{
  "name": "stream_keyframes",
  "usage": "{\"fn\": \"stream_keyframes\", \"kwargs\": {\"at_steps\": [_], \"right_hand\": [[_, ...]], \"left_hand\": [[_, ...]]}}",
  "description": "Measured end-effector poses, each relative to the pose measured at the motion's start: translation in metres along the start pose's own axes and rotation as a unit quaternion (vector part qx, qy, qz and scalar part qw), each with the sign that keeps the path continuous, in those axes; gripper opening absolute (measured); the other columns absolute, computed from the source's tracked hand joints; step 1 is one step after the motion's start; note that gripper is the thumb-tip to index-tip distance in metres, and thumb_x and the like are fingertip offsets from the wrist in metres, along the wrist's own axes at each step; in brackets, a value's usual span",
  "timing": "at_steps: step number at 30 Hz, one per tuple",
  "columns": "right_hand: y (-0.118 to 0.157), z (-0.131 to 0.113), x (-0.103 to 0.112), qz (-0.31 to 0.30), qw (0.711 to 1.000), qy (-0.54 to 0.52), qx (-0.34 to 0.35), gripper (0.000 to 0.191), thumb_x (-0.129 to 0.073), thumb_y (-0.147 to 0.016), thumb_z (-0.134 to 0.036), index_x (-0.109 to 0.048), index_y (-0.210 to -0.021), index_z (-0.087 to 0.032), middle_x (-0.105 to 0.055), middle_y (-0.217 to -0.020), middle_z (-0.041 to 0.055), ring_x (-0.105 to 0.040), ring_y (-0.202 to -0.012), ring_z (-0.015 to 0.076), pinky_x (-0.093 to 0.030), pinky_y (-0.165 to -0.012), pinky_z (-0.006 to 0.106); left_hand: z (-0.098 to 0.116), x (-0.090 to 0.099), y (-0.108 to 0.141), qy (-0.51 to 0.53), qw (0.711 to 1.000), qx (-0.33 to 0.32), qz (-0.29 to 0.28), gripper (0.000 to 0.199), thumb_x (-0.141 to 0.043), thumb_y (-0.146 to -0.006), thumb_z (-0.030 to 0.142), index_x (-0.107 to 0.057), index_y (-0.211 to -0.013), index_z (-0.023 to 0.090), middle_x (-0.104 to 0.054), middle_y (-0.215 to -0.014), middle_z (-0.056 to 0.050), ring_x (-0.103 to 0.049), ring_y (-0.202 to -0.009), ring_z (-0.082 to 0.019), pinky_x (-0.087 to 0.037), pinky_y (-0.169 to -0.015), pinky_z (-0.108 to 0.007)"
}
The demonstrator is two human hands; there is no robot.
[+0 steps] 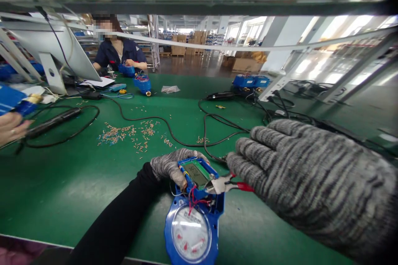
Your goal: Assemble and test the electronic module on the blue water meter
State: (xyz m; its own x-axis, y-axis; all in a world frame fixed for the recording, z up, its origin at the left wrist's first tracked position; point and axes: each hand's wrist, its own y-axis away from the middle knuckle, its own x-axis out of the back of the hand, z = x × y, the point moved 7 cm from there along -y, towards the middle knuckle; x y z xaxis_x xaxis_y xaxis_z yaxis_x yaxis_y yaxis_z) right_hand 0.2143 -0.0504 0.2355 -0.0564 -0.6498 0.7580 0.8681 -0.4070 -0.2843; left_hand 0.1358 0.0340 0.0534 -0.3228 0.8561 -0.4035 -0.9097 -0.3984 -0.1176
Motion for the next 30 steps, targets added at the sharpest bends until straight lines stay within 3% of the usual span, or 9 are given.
{"fn": "stream_keyframes", "kwargs": {"at_steps": [4, 12, 22, 30], "right_hand": [[0.003, 0.004, -0.007, -0.003, 1.0, -0.016, 0.005, 0.026, -0.06, -0.069, -0.007, -0.075, -0.082, -0.023, -0.075, -0.08, 0.0074, -0.068, -0.066, 0.0291, -0.05, -0.059, 0.041], [0.001, 0.004, -0.009, 0.006, 1.0, -0.021, 0.006, 0.017, -0.064, -0.075, -0.01, -0.075, -0.081, -0.022, -0.075, -0.076, 0.007, -0.064, -0.064, 0.0252, -0.045, -0.061, 0.037], [0.01, -0.002, -0.006, 0.021, 1.0, -0.012, -0.004, 0.028, -0.056, -0.066, -0.005, -0.076, -0.082, -0.018, -0.076, -0.081, 0.0142, -0.069, -0.064, 0.034, -0.053, -0.056, 0.045], [0.007, 0.008, -0.013, -0.01, 0.997, -0.068, -0.022, 0.024, -0.06, -0.072, -0.008, -0.075, -0.084, -0.023, -0.075, -0.079, 0.0075, -0.068, -0.066, 0.0293, -0.054, -0.06, 0.041]], "left_hand": [[0.004, 0.005, 0.004, 0.021, 1.0, -0.001, 0.005, 0.075, -0.094, -0.045, 0.031, -0.07, -0.114, 0.014, -0.075, -0.1, -0.011, -0.071, -0.083, -0.022, -0.057, -0.074, -0.029], [0.005, 0.002, 0.003, 0.026, 1.0, -0.001, -0.002, 0.073, -0.094, -0.044, 0.028, -0.071, -0.112, 0.014, -0.076, -0.098, -0.011, -0.071, -0.085, -0.024, -0.056, -0.076, -0.03], [0.005, 0.006, 0.006, 0.027, 1.0, 0.0, 0.005, 0.075, -0.095, -0.045, 0.026, -0.07, -0.114, 0.015, -0.076, -0.103, -0.01, -0.071, -0.086, -0.022, -0.057, -0.077, -0.028], [0.005, 0.005, 0.006, 0.019, 1.0, 0.005, 0.004, 0.074, -0.094, -0.046, 0.027, -0.07, -0.115, 0.015, -0.076, -0.103, -0.011, -0.071, -0.083, -0.021, -0.056, -0.075, -0.029]]}}
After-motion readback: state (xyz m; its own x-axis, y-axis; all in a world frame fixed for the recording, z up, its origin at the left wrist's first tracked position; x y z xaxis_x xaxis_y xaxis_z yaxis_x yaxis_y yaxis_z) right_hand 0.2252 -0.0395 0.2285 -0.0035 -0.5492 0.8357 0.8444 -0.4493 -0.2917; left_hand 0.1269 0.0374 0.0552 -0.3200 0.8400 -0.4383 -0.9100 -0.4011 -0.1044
